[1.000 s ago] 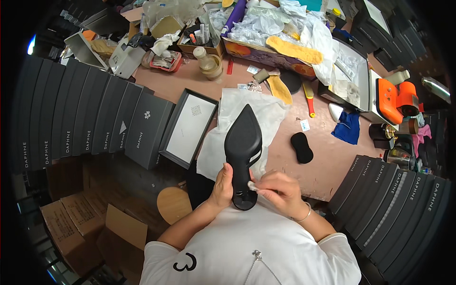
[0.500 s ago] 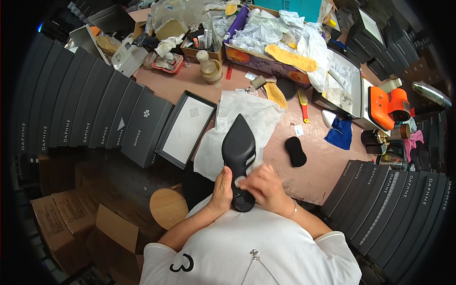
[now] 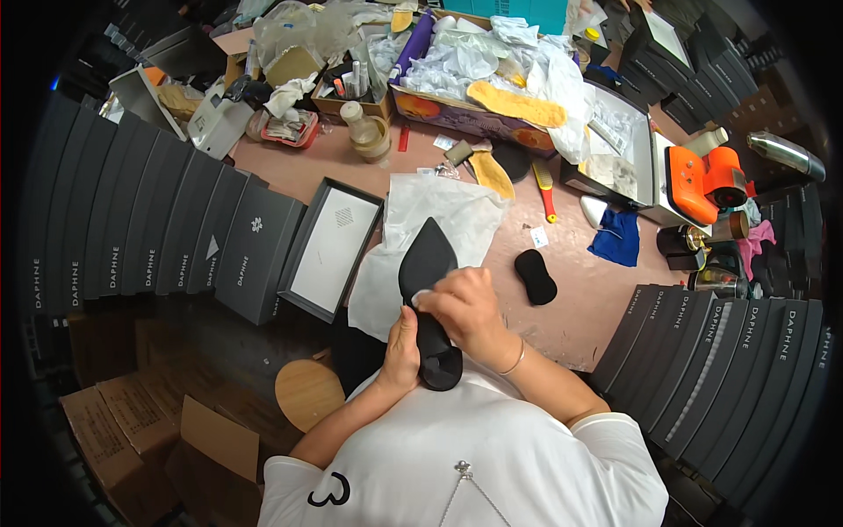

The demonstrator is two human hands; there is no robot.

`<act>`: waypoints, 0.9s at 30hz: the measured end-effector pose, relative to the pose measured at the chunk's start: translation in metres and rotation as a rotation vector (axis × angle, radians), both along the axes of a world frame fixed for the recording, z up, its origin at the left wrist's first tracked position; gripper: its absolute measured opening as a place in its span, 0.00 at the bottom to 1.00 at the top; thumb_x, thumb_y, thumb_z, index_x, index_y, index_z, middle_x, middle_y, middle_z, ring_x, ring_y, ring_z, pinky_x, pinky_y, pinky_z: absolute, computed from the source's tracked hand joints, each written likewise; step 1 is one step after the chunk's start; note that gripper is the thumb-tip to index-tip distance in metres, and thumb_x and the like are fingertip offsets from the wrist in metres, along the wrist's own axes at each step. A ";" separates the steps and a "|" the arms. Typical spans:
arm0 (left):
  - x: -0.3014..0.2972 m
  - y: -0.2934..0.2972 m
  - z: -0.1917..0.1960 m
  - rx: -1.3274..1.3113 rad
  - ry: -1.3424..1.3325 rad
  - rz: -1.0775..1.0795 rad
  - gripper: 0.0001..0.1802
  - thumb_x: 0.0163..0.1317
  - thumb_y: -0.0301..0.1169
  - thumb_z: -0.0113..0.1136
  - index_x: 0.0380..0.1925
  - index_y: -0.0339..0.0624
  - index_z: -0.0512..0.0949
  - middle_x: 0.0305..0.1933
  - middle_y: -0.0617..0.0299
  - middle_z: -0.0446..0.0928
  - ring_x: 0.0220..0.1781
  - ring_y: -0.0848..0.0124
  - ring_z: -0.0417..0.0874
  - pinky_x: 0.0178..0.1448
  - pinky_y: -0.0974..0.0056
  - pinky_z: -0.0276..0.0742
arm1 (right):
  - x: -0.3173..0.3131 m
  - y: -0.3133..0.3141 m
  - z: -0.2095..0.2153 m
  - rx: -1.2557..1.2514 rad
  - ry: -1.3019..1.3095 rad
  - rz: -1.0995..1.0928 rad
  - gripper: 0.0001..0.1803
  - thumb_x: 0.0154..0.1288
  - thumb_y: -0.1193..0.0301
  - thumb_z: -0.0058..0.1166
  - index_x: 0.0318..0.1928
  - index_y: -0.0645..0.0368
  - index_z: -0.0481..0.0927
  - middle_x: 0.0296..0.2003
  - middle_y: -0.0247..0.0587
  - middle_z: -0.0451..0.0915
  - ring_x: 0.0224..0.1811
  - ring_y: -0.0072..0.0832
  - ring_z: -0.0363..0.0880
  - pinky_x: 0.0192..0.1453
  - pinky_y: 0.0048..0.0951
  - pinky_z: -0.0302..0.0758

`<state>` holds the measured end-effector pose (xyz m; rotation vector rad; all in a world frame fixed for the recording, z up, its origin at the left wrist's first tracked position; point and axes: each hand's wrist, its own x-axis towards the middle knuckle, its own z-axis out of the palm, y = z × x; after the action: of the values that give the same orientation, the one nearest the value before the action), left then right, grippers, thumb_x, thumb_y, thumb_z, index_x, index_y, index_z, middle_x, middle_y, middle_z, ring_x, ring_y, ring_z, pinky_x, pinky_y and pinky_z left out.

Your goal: Packaging black high-heeled shoes into boxes with tissue paper and applying final touches.

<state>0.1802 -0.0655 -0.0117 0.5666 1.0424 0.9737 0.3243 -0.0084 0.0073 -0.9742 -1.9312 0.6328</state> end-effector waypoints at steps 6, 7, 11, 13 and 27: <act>-0.019 0.017 0.008 0.162 0.043 -0.091 0.38 0.71 0.61 0.23 0.41 0.38 0.72 0.31 0.62 0.75 0.32 0.77 0.75 0.35 0.73 0.70 | 0.044 0.011 -0.010 -0.832 0.850 -0.041 0.06 0.68 0.72 0.55 0.40 0.63 0.77 0.36 0.34 0.78 0.37 0.18 0.76 0.44 0.21 0.73; -0.018 0.018 0.008 0.147 0.021 -0.077 0.38 0.71 0.62 0.23 0.40 0.39 0.72 0.30 0.62 0.75 0.32 0.78 0.74 0.34 0.73 0.69 | 0.048 0.012 -0.015 -0.958 0.928 -0.020 0.07 0.69 0.70 0.54 0.41 0.62 0.76 0.37 0.35 0.79 0.37 0.19 0.77 0.45 0.22 0.74; -0.023 0.021 -0.005 -0.058 -0.230 0.052 0.38 0.71 0.62 0.26 0.37 0.39 0.75 0.29 0.64 0.75 0.29 0.77 0.76 0.35 0.72 0.73 | 0.046 0.005 -0.031 -1.207 1.181 0.043 0.08 0.70 0.68 0.54 0.43 0.59 0.75 0.37 0.35 0.80 0.38 0.21 0.79 0.45 0.26 0.77; -0.020 0.024 -0.001 -0.094 -0.268 0.081 0.37 0.71 0.61 0.26 0.37 0.39 0.74 0.30 0.63 0.75 0.30 0.76 0.76 0.36 0.72 0.73 | 0.044 -0.002 -0.036 -1.258 1.216 0.005 0.08 0.70 0.69 0.53 0.43 0.60 0.76 0.36 0.34 0.80 0.37 0.20 0.79 0.44 0.25 0.79; -0.014 0.027 0.012 0.097 0.093 0.047 0.33 0.74 0.56 0.28 0.48 0.37 0.73 0.39 0.61 0.77 0.39 0.74 0.80 0.43 0.70 0.77 | 0.007 -0.007 0.011 -0.322 0.151 0.150 0.13 0.57 0.80 0.63 0.44 0.62 0.81 0.38 0.38 0.78 0.39 0.26 0.78 0.43 0.24 0.76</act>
<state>0.1657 -0.0389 0.0005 0.6752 1.0999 1.0510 0.3316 -0.0151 0.0186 -0.9491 -1.8121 1.0987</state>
